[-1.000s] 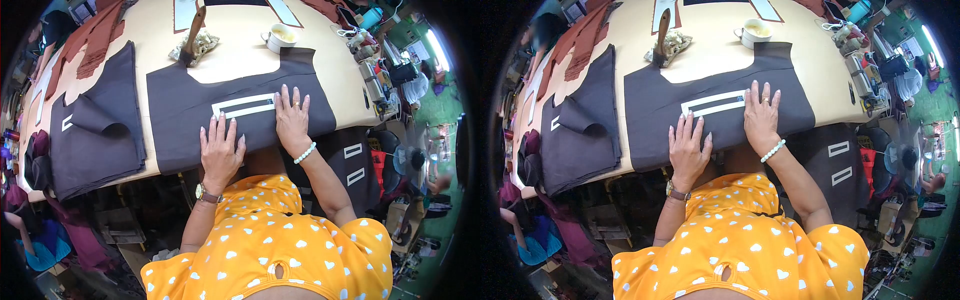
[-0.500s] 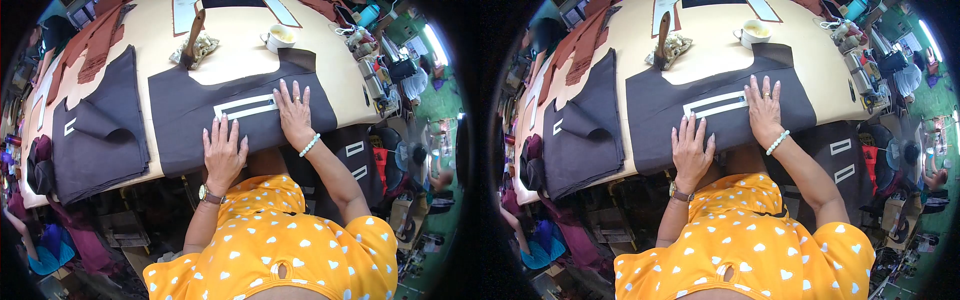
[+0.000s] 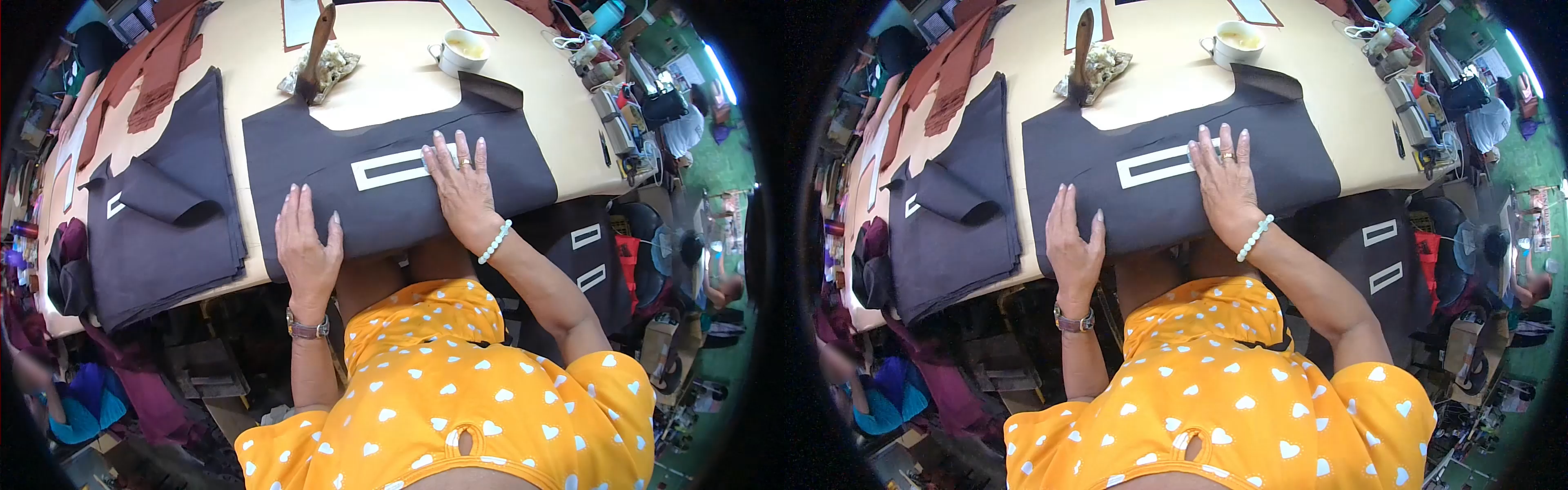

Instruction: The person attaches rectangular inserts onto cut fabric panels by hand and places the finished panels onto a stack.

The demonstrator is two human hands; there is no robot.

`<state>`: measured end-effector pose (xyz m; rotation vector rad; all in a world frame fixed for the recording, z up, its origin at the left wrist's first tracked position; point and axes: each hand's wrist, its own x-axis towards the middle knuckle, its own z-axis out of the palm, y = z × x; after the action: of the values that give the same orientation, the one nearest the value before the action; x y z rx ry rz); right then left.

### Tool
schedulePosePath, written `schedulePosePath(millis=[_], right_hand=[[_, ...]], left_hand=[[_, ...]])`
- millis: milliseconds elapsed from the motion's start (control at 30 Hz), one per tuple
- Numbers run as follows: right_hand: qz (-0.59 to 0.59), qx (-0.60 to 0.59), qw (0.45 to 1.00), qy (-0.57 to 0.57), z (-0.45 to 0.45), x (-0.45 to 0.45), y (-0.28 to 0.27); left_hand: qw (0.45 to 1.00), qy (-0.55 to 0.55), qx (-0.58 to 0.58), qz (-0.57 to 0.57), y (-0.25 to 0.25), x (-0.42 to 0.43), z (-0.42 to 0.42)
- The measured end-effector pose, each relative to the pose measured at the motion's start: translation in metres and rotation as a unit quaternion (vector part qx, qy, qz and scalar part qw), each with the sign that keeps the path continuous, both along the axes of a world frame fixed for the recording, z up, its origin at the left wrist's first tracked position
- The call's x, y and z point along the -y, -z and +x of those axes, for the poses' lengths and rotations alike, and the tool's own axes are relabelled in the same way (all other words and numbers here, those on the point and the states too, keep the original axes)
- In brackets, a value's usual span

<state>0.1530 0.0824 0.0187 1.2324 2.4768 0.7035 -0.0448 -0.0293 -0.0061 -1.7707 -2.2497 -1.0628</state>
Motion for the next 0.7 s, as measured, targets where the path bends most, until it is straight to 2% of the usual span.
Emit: schedulePosePath(millis=[233,267,533,700], right_hand=[[-0.025,-0.030,0.998,-0.049,-0.035,0.015,0.000],[-0.024,-0.064,0.996,-0.061,-0.040,0.016,0.003],[-0.004,-0.043,0.995,-0.092,-0.072,0.027,0.005],[-0.040,-0.104,0.987,-0.116,-0.069,0.025,0.009]], left_hand=[[1.000,-0.030,-0.010,0.002,0.006,0.003,-0.010],[0.999,-0.030,-0.013,0.002,0.008,0.003,-0.010],[0.998,-0.040,-0.046,0.006,0.011,0.002,-0.008],[0.997,-0.043,-0.057,0.005,0.012,0.002,-0.009]])
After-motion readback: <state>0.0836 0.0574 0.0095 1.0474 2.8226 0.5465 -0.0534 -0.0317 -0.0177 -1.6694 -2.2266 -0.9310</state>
